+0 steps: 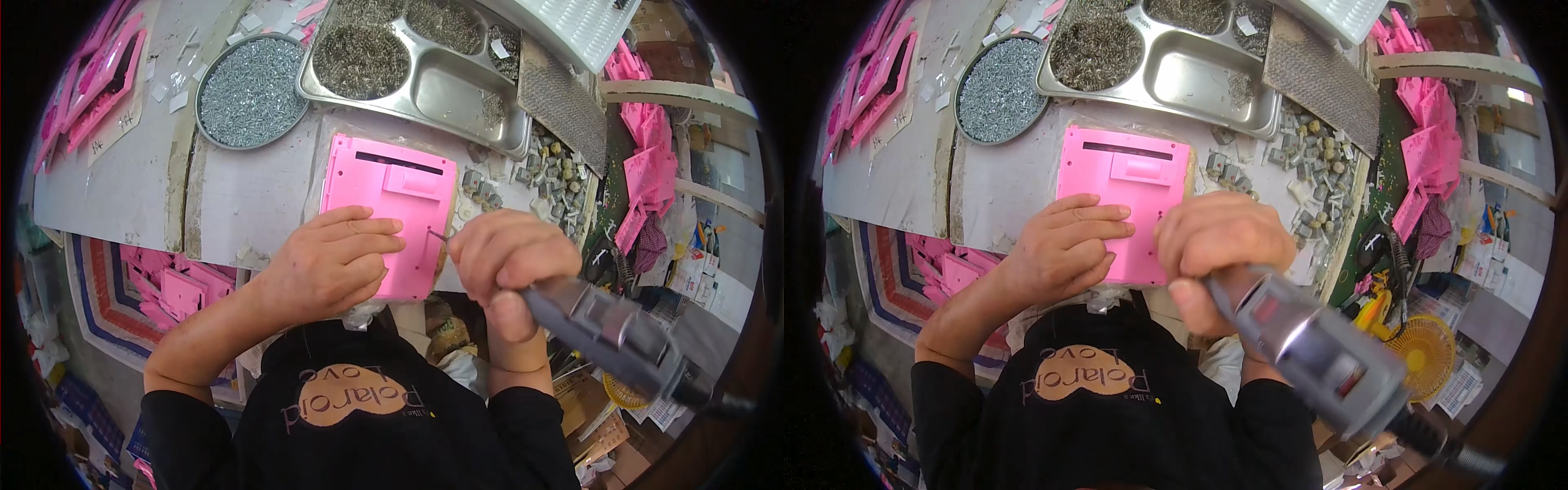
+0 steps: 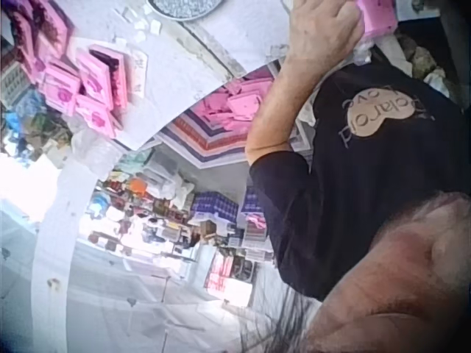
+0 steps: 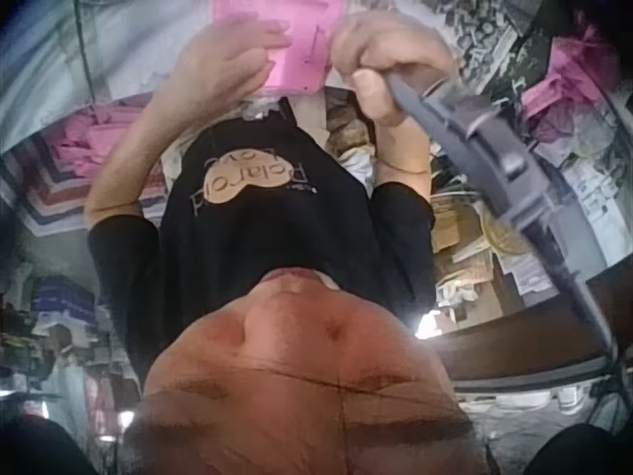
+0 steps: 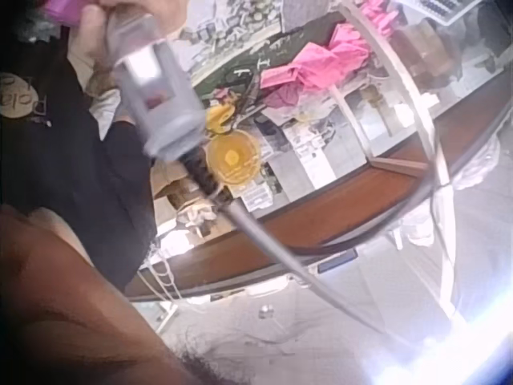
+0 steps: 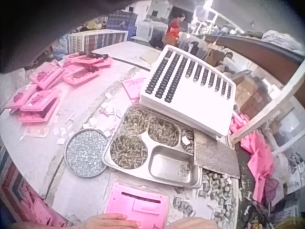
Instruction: Assembling the internal components of a pink electronic device, including soldering wires and securing with screws.
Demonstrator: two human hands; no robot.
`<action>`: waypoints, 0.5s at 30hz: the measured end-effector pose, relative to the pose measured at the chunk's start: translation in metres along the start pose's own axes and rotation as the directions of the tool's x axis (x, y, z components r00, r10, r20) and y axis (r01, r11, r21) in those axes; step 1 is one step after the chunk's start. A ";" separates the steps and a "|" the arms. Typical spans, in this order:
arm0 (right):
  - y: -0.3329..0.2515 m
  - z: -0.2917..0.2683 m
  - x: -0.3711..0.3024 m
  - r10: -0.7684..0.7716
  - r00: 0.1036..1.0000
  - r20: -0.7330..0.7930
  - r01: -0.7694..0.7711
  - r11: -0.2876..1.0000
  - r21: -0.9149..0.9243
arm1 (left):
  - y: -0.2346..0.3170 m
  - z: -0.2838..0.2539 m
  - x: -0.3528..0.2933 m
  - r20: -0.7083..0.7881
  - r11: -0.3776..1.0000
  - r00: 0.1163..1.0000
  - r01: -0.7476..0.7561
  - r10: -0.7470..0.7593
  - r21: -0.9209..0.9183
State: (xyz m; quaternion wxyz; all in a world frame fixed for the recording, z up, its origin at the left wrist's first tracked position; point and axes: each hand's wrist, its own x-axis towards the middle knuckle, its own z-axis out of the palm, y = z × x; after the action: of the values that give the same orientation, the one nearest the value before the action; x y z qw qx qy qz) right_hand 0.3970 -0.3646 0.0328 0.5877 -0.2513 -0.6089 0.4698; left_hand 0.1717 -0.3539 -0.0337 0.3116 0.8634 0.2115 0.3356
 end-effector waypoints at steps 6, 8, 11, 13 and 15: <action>0.015 0.003 0.002 0.015 0.993 0.117 0.003 0.988 -0.154 | -0.003 0.003 -0.002 -0.022 1.000 1.000 0.005 -0.006 -0.013; 0.015 0.000 0.009 0.046 0.989 0.143 -0.030 0.993 -0.114 | -0.002 0.004 -0.002 -0.019 1.000 1.000 0.007 -0.007 -0.018; 0.003 -0.026 0.033 0.000 0.993 0.116 -0.001 1.000 0.005 | -0.004 0.000 0.003 -0.011 1.000 1.000 -0.005 0.005 -0.022; 0.014 -0.033 0.044 -0.006 1.000 0.015 0.006 1.000 0.018 | -0.004 0.000 0.000 0.024 1.000 1.000 0.002 -0.001 -0.030; 0.029 -0.031 0.049 0.026 1.000 -0.006 -0.026 1.000 -0.005 | -0.002 0.001 0.000 0.008 0.999 1.000 0.018 -0.018 -0.028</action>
State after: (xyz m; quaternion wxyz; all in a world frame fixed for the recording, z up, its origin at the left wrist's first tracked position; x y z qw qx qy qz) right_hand 0.4107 -0.3015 0.0264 0.5827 -0.2620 -0.6049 0.4752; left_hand 0.1720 -0.3529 -0.0363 0.3277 0.8582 0.2133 0.3325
